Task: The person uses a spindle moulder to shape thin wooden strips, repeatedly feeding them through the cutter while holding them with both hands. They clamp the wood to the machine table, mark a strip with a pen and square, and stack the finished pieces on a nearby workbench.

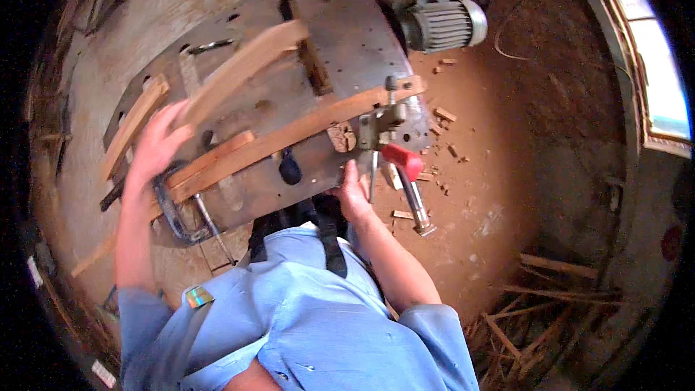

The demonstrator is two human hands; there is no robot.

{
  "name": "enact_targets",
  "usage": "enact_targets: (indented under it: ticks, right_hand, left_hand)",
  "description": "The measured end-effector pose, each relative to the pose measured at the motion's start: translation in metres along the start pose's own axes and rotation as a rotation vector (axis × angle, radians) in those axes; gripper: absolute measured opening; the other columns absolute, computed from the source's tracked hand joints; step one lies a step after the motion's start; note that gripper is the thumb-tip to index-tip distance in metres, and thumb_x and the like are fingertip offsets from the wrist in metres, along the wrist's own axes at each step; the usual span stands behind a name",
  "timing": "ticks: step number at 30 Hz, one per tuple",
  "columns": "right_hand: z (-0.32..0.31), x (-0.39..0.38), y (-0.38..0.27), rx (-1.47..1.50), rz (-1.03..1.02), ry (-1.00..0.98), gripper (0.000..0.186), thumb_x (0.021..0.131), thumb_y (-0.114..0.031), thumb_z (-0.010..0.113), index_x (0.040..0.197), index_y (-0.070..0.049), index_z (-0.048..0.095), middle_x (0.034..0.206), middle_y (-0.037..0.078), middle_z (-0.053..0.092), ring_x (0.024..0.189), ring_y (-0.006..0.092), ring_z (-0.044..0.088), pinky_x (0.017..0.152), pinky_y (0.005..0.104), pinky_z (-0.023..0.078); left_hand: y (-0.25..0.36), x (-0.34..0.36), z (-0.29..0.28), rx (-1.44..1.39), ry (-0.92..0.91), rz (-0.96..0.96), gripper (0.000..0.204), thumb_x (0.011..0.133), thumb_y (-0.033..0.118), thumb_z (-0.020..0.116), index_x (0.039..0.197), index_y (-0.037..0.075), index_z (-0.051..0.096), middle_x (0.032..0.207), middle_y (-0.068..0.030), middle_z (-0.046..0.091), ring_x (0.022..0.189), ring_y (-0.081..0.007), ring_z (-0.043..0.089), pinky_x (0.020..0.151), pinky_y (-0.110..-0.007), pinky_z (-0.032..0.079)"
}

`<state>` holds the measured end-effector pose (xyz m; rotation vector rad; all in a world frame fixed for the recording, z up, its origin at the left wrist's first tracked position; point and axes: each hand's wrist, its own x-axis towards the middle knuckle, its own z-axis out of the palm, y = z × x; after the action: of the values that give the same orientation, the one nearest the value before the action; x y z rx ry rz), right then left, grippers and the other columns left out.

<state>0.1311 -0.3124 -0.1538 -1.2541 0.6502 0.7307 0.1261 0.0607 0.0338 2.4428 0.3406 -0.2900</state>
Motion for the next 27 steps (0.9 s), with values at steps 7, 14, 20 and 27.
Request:
enact_targets:
  ticks: [7, 14, 20, 27]
  right_hand:
    - [0.010, -0.017, -0.014, 0.027, -0.072, -0.088, 0.064, 0.098, -0.059, 0.036, 0.135, -0.008, 0.043, 0.126, 0.009, 0.057, 0.107, 0.0255, 0.061, 0.084, 0.0440, 0.051]
    - [-0.003, -0.008, -0.007, -0.022, -0.050, -0.112, 0.062, 0.098, -0.058, 0.036, 0.137, -0.009, 0.039, 0.128, 0.009, 0.055, 0.106, 0.0261, 0.060, 0.080, 0.0430, 0.052]
    - [-0.001, -0.003, -0.002, 0.099, -0.019, -0.075, 0.059, 0.099, -0.055, 0.037, 0.139, -0.011, 0.035, 0.128, 0.010, 0.054, 0.106, 0.0284, 0.060, 0.079, 0.0441, 0.052]
    - [-0.001, -0.008, -0.004, 0.037, -0.041, -0.074, 0.065, 0.097, -0.057, 0.041, 0.137, -0.006, 0.040, 0.127, 0.011, 0.055, 0.107, 0.0265, 0.059, 0.082, 0.0416, 0.052]
  left_hand:
    - [0.092, 0.086, 0.077, -0.185, -0.047, 0.314, 0.051, 0.087, 0.036, 0.062, 0.124, 0.002, 0.053, 0.107, -0.0179, 0.066, 0.100, -0.0302, 0.064, 0.086, -0.041, 0.050]
    - [0.126, 0.106, 0.142, -0.034, 0.213, 0.431, 0.041, 0.087, 0.033, 0.063, 0.115, 0.004, 0.055, 0.104, -0.0177, 0.066, 0.096, -0.0368, 0.064, 0.078, -0.046, 0.052]
    - [0.119, 0.103, 0.181, 0.021, 0.104, 0.355, 0.034, 0.088, 0.030, 0.063, 0.108, 0.004, 0.054, 0.096, -0.0171, 0.064, 0.093, -0.0359, 0.063, 0.077, -0.045, 0.052]
    - [0.114, 0.106, 0.189, 0.017, 0.109, 0.325, 0.031, 0.088, 0.029, 0.062, 0.104, 0.003, 0.060, 0.095, -0.0163, 0.065, 0.098, -0.0338, 0.061, 0.084, -0.045, 0.050]
